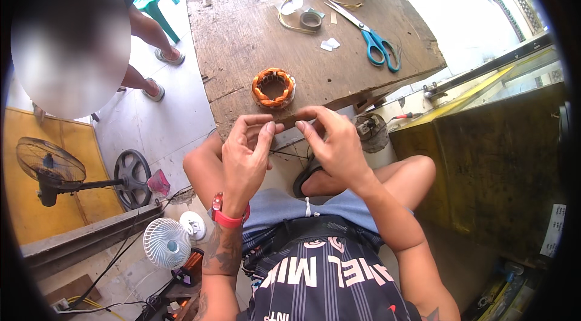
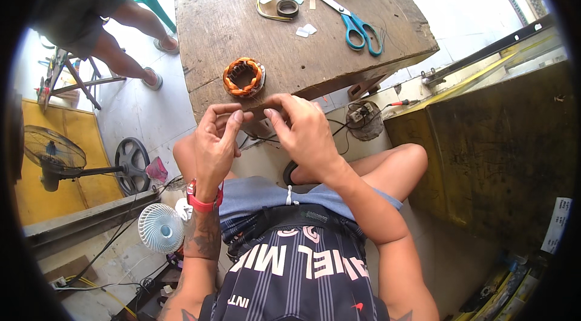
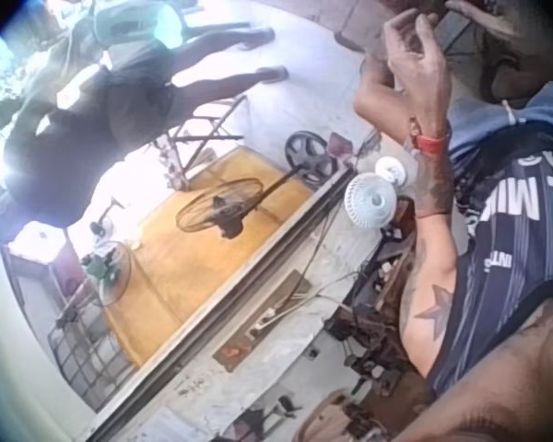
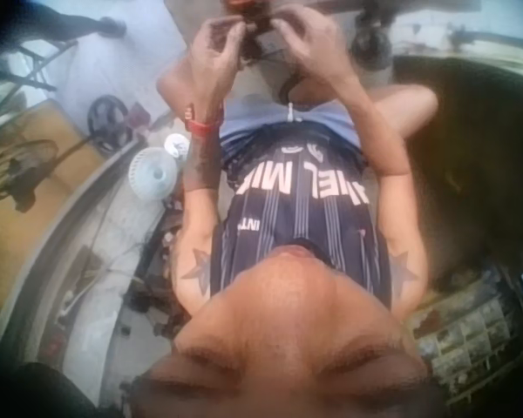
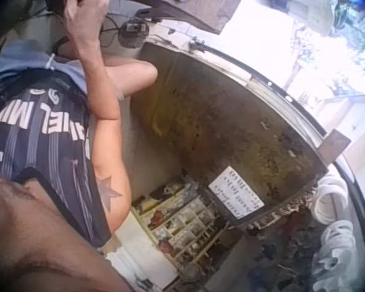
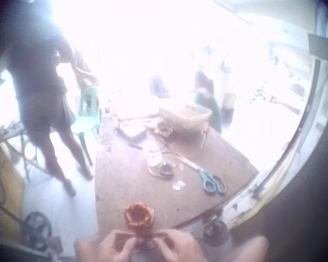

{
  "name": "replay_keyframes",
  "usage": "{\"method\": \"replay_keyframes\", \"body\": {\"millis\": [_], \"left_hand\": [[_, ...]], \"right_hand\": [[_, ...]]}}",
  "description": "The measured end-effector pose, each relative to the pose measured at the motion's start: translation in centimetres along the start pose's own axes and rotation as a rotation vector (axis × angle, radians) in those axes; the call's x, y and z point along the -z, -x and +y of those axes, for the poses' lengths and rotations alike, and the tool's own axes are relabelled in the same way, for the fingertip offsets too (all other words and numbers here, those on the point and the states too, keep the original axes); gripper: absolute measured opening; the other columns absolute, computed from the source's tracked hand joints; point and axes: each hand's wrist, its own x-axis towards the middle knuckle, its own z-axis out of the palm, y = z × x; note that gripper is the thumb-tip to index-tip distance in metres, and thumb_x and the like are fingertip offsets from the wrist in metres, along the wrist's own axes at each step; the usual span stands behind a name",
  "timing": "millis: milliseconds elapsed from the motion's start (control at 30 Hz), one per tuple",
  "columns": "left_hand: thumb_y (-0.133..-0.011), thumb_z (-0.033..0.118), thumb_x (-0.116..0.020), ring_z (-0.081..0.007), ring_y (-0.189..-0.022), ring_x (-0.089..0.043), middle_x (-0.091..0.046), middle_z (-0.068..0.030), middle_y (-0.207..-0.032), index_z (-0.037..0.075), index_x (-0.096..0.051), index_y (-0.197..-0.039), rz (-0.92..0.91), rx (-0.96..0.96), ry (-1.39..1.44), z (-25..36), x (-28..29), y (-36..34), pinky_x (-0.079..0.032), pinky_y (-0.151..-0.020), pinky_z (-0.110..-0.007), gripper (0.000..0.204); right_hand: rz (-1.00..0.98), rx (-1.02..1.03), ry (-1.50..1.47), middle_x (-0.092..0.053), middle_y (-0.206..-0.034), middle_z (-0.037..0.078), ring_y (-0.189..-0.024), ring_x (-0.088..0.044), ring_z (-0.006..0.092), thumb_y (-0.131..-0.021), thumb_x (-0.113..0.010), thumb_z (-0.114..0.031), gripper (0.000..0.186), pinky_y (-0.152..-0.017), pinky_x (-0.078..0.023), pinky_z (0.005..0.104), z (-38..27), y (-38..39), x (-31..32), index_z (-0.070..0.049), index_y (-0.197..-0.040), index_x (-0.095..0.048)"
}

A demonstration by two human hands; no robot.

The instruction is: The person winds copper wire around a small toroidal core, then uses scissors to trim the wire and strip the insulation from the ends. The person continues to trim and strip additional wire segments.

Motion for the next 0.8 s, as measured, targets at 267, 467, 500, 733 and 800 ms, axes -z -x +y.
{"method": "replay_keyframes", "body": {"millis": [267,467,500,733,800], "left_hand": [[-0.109,0.017,-0.066,-0.0053,-0.067,-0.064,-0.081,-0.0083,-0.103,0.0,-0.071,-0.122,-0.018,-0.002,-0.052,-0.4,-0.1,-0.3,-0.048,-0.052,-0.024,0.022],[-0.107,0.015,-0.067,-0.0043,-0.076,-0.066,-0.081,-0.0069,-0.105,0.0,-0.071,-0.12,-0.034,-0.058,-0.003,-0.4,0.0,1.3,-0.05,-0.057,-0.023,0.02],[-0.107,0.016,-0.068,-0.0045,-0.075,-0.065,-0.081,-0.0071,-0.106,0.0,-0.071,-0.12,-0.034,-0.007,-0.015,-0.3,0.1,1.8,-0.051,-0.059,-0.023,0.021],[-0.105,0.021,-0.073,-0.0074,-0.09,-0.073,-0.081,-0.0101,-0.109,0.001,-0.072,-0.121,-0.03,-0.161,-0.169,-1.0,-0.7,-1.6,-0.051,-0.056,-0.02,0.026],[-0.105,0.02,-0.073,-0.007,-0.09,-0.073,-0.081,-0.0095,-0.108,0.001,-0.072,-0.12,0.013,-0.079,-0.089,-1.4,-0.6,-1.5,-0.05,-0.056,-0.02,0.024]], "right_hand": [[0.117,0.466,0.467,-0.066,-0.094,0.007,-0.096,-0.068,0.0284,-0.093,-0.075,-0.012,0.02,-0.095,-0.052,0.0417,0.0,0.3,-0.5,-0.007,-0.112,-0.075],[-0.129,-0.272,-0.566,-0.077,-0.108,0.005,-0.1,-0.066,0.0091,-0.103,-0.074,-0.017,0.02,-0.091,-0.053,0.0291,0.3,-0.3,0.0,-0.001,-0.117,-0.075],[-0.154,-0.222,-0.49,-0.077,-0.107,0.005,-0.098,-0.067,0.0102,-0.102,-0.075,-0.017,0.021,-0.089,-0.054,0.0297,0.3,-0.5,-0.1,-0.001,-0.117,-0.075],[0.057,0.085,0.138,-0.074,-0.1,0.011,-0.085,-0.068,0.0269,-0.098,-0.075,-0.014,0.017,-0.083,-0.054,0.0399,-0.4,0.7,-0.2,-0.003,-0.112,-0.075],[0.059,-0.034,0.137,-0.074,-0.099,0.011,-0.082,-0.068,0.0217,-0.098,-0.077,-0.014,0.023,-0.081,-0.055,0.0346,-0.3,0.9,0.0,-0.002,-0.117,-0.074]]}}
